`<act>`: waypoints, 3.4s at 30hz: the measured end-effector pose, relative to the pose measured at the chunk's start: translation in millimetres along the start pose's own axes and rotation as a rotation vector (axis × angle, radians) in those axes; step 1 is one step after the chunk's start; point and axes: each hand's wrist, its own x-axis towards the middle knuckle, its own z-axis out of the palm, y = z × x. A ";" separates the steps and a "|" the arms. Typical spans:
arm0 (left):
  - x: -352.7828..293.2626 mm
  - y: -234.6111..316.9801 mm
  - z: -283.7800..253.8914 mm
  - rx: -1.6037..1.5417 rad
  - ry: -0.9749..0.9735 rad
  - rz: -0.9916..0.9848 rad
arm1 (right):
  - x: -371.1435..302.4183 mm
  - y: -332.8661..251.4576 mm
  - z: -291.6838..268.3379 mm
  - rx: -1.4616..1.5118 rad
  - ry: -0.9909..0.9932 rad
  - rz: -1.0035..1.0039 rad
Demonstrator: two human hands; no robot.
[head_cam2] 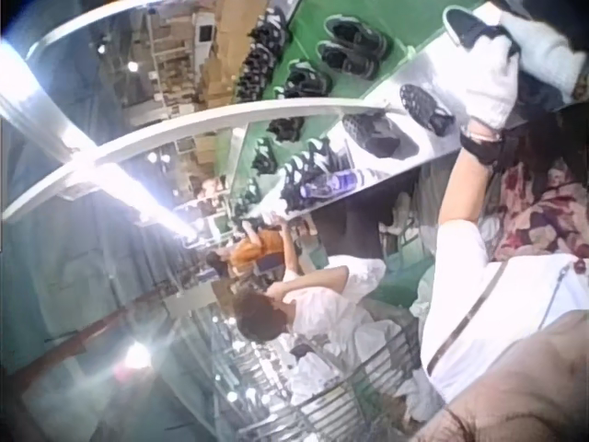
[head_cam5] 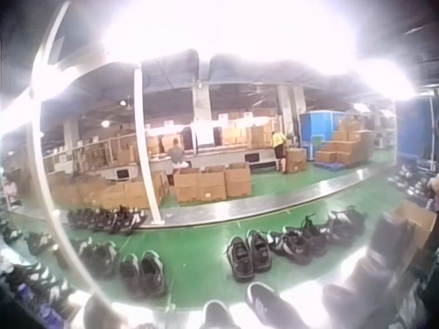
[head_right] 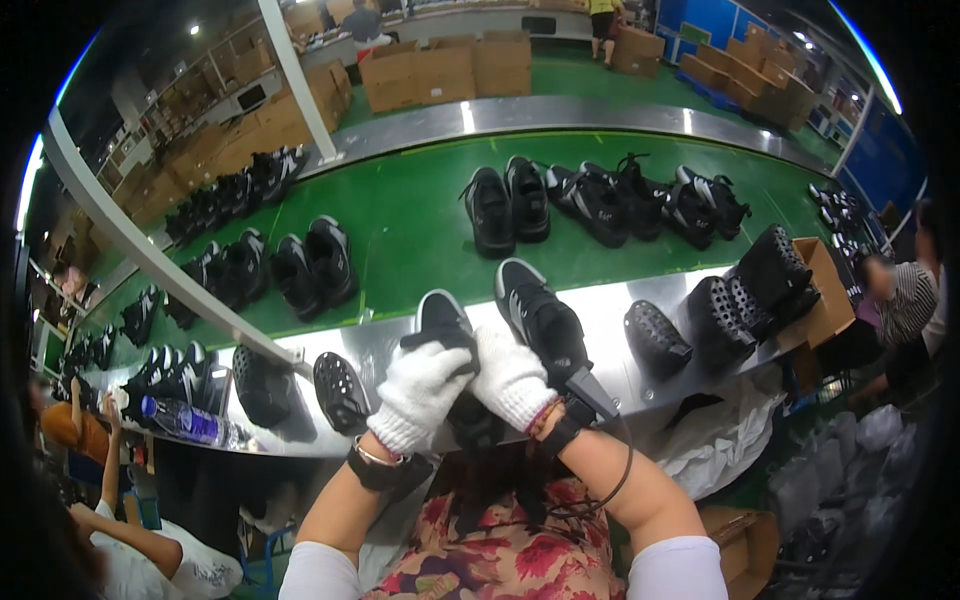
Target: Insert shoe tongues and components into black athletic sneakers.
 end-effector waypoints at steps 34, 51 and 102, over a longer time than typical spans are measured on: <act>-83.4 -0.1 34.9 0.356 0.184 -0.103 | -2.2 15.5 -35.8 0.374 -0.022 -0.239; -11.2 -4.1 23.1 -0.149 0.290 -0.374 | -11.3 -18.9 -71.7 -0.416 -0.481 -0.456; -33.0 13.8 33.8 -0.010 0.356 -0.143 | -87.7 147.4 -199.6 -0.322 0.294 0.043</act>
